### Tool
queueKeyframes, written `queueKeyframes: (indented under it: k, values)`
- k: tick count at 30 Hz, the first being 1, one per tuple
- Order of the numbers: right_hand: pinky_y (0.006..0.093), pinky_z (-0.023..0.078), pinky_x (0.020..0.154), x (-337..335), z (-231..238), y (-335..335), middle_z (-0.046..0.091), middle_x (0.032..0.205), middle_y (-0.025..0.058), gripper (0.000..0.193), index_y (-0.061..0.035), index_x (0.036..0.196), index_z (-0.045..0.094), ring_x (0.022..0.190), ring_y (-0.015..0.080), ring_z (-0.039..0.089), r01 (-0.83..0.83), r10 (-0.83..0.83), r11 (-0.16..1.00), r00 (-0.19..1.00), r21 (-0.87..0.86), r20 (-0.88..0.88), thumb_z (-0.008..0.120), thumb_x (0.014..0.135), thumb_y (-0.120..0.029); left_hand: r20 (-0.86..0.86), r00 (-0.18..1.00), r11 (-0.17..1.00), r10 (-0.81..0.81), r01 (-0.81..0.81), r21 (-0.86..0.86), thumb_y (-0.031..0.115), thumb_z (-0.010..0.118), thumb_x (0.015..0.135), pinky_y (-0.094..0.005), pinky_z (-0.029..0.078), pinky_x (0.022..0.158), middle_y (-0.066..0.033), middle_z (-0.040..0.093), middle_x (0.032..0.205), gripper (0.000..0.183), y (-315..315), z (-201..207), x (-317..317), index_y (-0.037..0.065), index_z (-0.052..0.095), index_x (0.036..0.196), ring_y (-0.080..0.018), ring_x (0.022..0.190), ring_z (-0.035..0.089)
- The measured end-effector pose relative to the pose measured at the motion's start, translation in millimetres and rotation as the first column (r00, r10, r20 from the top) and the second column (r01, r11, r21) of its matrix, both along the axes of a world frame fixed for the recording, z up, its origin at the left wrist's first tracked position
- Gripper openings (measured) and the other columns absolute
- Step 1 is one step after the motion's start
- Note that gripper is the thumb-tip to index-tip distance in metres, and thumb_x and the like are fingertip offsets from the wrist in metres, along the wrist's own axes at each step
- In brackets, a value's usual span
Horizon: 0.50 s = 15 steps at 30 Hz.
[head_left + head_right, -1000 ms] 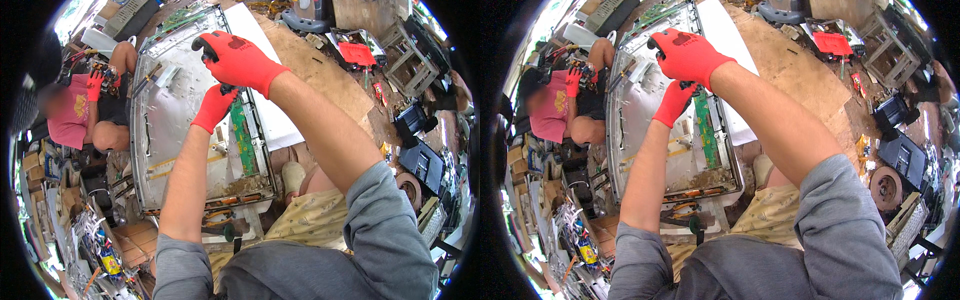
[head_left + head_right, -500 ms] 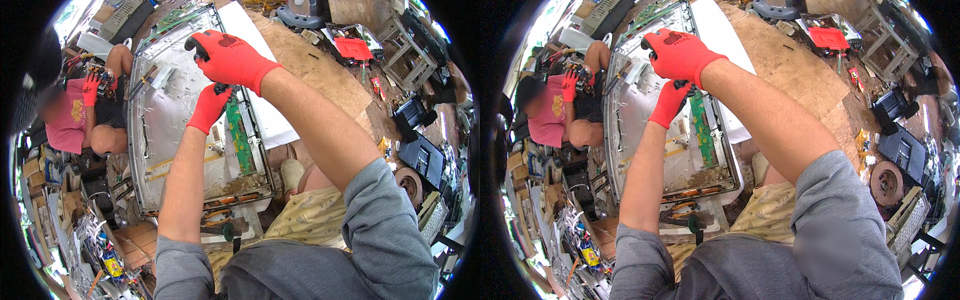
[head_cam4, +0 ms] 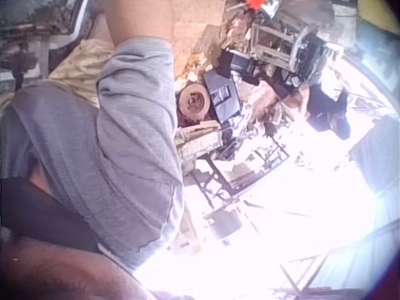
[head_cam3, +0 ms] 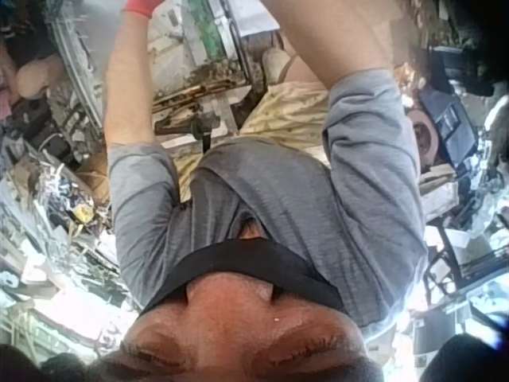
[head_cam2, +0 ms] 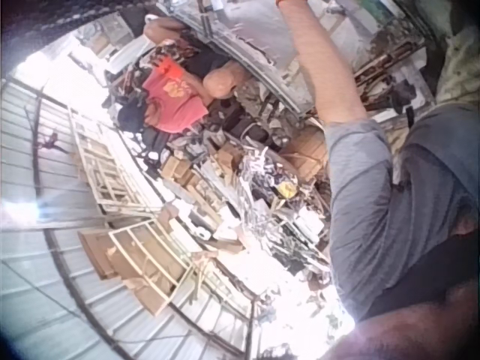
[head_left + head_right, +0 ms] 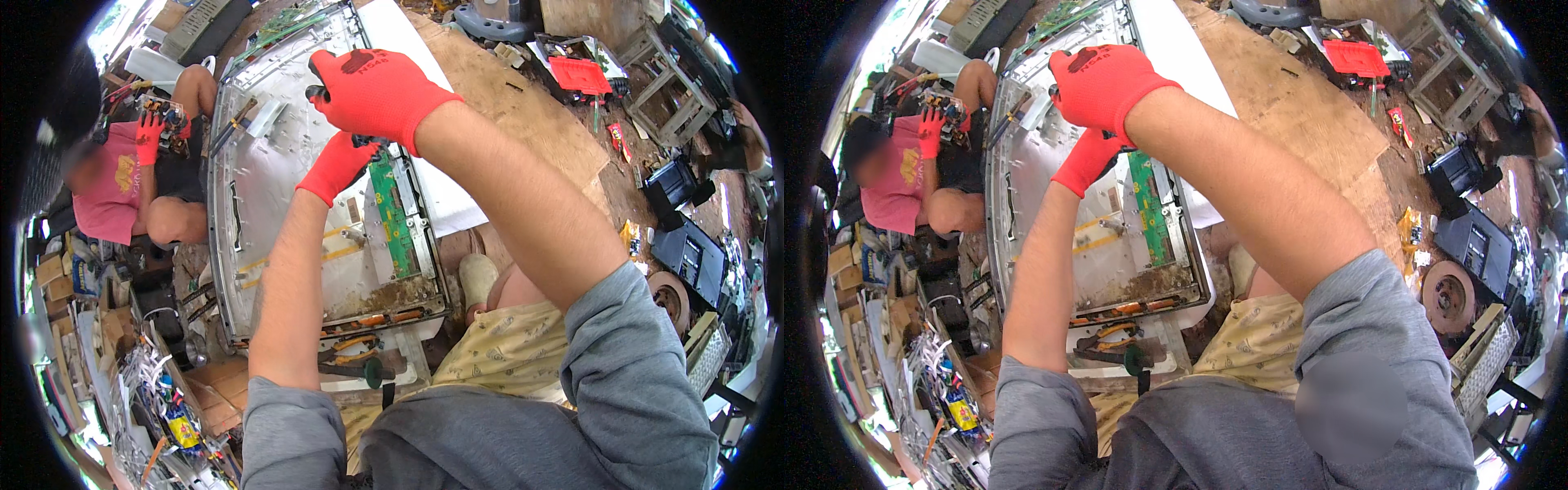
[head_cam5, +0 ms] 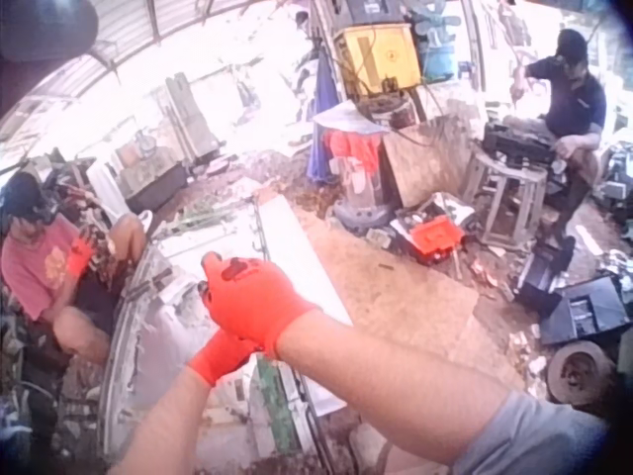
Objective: The person uses pliers to cut and remove metal strips from a circuit board, then uses a screwdriver to unscrew and remove the board from a metal casing. The person also handles a small black component and places it on the casing.
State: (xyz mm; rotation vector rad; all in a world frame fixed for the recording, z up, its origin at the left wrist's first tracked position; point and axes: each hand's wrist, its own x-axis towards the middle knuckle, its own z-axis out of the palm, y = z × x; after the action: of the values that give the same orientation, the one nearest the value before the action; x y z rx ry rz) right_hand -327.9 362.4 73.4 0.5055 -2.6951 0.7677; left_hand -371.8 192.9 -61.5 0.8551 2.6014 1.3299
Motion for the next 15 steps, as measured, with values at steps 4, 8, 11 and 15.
queueKeyframes:
  k: [4,8,11,15]
  values:
    - [0.0467,0.051,0.088,-8.9,-6.8,6.3,0.069,0.106,0.0205,0.032,-0.0048,0.115,0.057,0.101,0.0398,0.066,-0.149,0.154,0.977,0.988,-0.153,0.025,0.056,0.092,-0.028,0.210,0.977,0.999,0.045,-0.042,-0.019,0.022,0.065,0.088,-0.0359,0.051,0.079,-0.0142,0.073,0.091,0.029,-7.5,-3.1,-1.7,0.000,0.069,0.107,-0.0262,0.082,0.069]
    - [0.0443,0.051,0.084,-25.6,-12.7,24.9,0.068,0.105,0.0190,0.031,-0.0073,0.116,0.052,0.096,0.0378,0.066,-0.215,0.220,0.962,0.975,-0.169,0.012,0.060,0.092,-0.024,0.047,0.986,0.978,0.163,-0.155,-0.137,0.022,0.068,0.088,-0.0350,0.052,0.075,-0.0109,0.075,0.087,0.026,21.8,4.0,12.9,0.002,0.072,0.105,-0.0207,0.078,0.069]
    - [0.0440,0.049,0.084,-28.5,-7.2,19.7,0.068,0.101,0.0183,0.026,-0.0074,0.110,0.054,0.093,0.0359,0.065,-0.310,0.330,0.928,0.941,-0.207,0.071,0.059,0.089,-0.022,0.054,0.975,0.974,0.216,-0.219,0.060,0.022,0.067,0.088,-0.0357,0.052,0.076,-0.0137,0.074,0.088,0.025,20.0,-2.9,25.7,0.002,0.072,0.103,-0.0241,0.079,0.070]
    - [0.0382,0.050,0.075,-18.5,-18.1,-5.3,0.066,0.084,0.0133,0.025,-0.0057,0.102,0.055,0.079,0.0278,0.064,-0.225,0.193,0.953,0.967,-0.203,-0.168,0.058,0.091,-0.028,0.066,0.967,0.957,0.245,-0.230,-0.179,0.016,0.065,0.092,-0.0295,0.049,0.072,-0.0054,0.073,0.086,0.020,6.6,3.6,23.2,0.000,0.072,0.101,-0.0107,0.076,0.063]
